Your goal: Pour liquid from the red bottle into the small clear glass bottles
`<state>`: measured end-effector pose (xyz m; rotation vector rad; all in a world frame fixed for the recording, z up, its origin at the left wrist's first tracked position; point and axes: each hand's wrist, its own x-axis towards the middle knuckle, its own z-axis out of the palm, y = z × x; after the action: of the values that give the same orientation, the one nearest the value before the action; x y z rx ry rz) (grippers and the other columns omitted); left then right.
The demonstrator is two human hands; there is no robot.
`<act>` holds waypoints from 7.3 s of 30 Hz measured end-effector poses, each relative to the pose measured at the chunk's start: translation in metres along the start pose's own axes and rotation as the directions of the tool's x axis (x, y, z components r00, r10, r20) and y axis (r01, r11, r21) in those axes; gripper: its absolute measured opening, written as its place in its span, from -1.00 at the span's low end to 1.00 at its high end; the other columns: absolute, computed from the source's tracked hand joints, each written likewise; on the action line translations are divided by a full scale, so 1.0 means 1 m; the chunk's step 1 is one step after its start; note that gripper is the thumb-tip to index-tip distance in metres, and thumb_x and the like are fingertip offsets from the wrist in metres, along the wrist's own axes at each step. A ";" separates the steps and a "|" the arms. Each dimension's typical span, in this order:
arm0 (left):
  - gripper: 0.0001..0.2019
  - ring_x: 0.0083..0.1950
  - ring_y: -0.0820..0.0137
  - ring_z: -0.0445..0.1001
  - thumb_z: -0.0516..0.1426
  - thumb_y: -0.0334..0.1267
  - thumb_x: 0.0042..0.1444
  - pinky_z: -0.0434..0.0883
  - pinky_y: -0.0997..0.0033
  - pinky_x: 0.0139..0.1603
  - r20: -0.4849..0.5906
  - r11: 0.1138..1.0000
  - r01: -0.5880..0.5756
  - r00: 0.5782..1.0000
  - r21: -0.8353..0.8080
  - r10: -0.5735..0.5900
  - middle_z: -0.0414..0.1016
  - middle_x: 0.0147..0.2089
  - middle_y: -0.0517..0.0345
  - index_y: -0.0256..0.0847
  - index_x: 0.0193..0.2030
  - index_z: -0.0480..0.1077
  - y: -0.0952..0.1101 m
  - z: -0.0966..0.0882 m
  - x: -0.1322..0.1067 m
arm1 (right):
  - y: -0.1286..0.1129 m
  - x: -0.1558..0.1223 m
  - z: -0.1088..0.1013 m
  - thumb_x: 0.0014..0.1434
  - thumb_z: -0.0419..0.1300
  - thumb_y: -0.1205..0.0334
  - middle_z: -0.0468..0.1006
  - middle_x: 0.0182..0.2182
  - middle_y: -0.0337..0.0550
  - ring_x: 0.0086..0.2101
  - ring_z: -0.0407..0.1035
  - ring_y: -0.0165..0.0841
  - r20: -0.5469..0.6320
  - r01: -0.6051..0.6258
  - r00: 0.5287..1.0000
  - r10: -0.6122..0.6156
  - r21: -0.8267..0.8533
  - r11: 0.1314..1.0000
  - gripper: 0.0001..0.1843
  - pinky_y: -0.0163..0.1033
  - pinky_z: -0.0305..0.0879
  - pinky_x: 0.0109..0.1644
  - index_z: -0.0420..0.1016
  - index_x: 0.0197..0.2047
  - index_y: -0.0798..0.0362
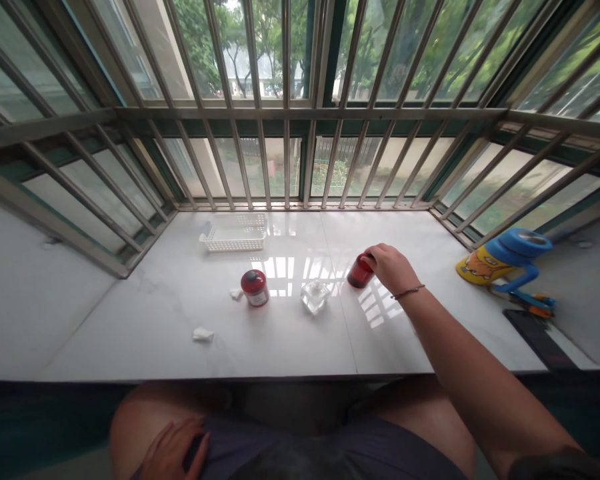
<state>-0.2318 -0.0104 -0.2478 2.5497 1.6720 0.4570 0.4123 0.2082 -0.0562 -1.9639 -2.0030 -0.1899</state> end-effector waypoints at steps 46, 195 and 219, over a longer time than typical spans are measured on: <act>-0.70 -0.04 0.12 0.74 0.18 0.07 0.38 0.61 0.03 0.18 0.005 0.986 0.152 0.988 -0.072 -0.152 0.78 -0.10 0.13 0.00 -0.17 0.68 0.021 -0.013 0.018 | -0.094 -0.043 0.011 0.41 0.30 0.04 0.63 0.16 0.14 0.17 0.50 0.05 -0.009 0.080 0.997 -0.083 0.397 0.914 -0.53 0.15 0.44 0.30 0.47 0.30 0.02; -0.58 0.44 -0.02 0.45 0.20 -0.12 0.46 0.37 -0.15 0.52 -0.328 0.977 0.016 0.941 -0.213 -0.086 0.46 0.42 -0.20 -0.12 0.38 0.37 0.107 -0.056 0.122 | -0.151 -0.149 0.008 0.40 0.43 0.17 0.69 0.10 -0.04 0.09 0.63 -0.06 -0.286 0.119 0.954 0.091 0.637 0.761 -0.38 0.23 0.54 0.26 0.34 0.42 -0.17; -0.10 0.63 -0.50 0.02 -0.14 0.41 0.37 0.17 -0.60 0.47 0.035 0.441 0.896 0.439 0.057 -0.898 -0.02 0.67 -0.47 -0.16 0.62 0.18 -0.022 -0.026 0.079 | -0.159 -0.144 -0.008 0.39 0.42 0.06 0.73 0.07 -0.08 0.11 0.63 -0.08 -0.161 0.013 0.979 0.127 0.666 0.746 -0.41 0.16 0.52 0.30 0.36 0.39 -0.16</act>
<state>-0.2295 0.0675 -0.2110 1.2349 2.6440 0.2268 0.2555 0.0626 -0.0743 -1.4636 -1.5673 0.3062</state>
